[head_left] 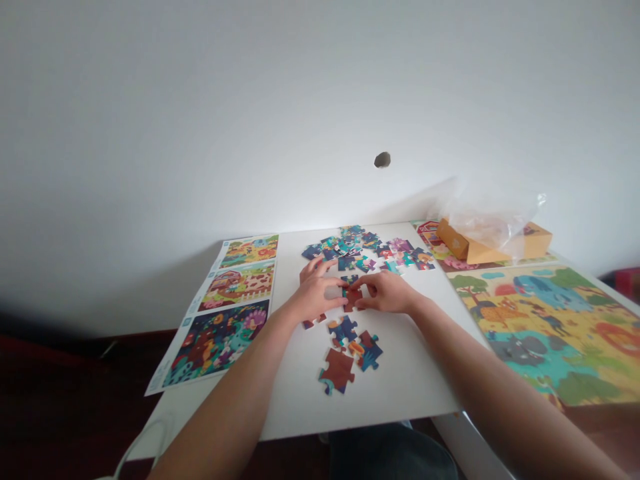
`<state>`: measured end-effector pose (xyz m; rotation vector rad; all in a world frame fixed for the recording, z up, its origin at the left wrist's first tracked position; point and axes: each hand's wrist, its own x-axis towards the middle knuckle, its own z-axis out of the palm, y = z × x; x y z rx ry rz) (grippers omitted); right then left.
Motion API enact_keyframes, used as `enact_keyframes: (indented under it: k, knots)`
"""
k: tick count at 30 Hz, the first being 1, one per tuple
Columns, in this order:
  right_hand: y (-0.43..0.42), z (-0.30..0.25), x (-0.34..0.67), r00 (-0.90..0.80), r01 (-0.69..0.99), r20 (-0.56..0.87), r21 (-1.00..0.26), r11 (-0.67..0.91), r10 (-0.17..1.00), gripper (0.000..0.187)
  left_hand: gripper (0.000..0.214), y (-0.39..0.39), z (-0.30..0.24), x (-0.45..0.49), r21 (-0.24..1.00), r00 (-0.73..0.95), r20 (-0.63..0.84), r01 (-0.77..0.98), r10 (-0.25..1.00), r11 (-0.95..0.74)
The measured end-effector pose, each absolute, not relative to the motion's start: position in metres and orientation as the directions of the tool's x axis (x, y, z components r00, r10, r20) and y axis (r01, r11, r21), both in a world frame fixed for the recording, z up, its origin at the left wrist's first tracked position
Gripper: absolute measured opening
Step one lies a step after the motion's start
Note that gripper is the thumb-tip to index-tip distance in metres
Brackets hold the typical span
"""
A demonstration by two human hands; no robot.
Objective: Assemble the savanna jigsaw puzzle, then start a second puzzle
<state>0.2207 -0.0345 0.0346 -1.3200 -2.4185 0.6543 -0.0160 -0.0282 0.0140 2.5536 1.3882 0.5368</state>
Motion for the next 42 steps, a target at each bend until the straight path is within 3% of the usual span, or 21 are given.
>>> enact_keyframes:
  k: [7,26,31,38,42]
  knots:
    - [-0.031,0.039,0.232,-0.483,0.758,-0.001,-0.502,0.417,0.876,0.034,0.032,-0.026,0.012,-0.020,0.336,0.482,0.203,0.783,0.852,-0.523]
    - [-0.033,0.040,0.230,-0.468,0.766,0.023,-0.488,0.419,0.883,0.033,0.031,-0.025,0.011,-0.021,0.335,0.457,0.219,0.795,0.862,-0.506]
    - [-0.032,0.040,0.232,-0.464,0.773,0.022,-0.480,0.416,0.886,0.026,0.030,-0.024,0.010,-0.023,0.323,0.443,0.231,0.805,0.866,-0.498]
    - [-0.044,0.050,0.228,-0.691,0.619,-0.075,-0.574,0.535,0.719,0.036,0.028,-0.024,0.010,-0.023,0.326,0.423,0.229,0.815,0.877,-0.479]
    - [-0.048,0.052,0.225,-0.717,0.619,-0.122,-0.564,0.546,0.686,0.038,0.027,-0.025,0.012,-0.022,0.326,0.420,0.222,0.819,0.880,-0.473]
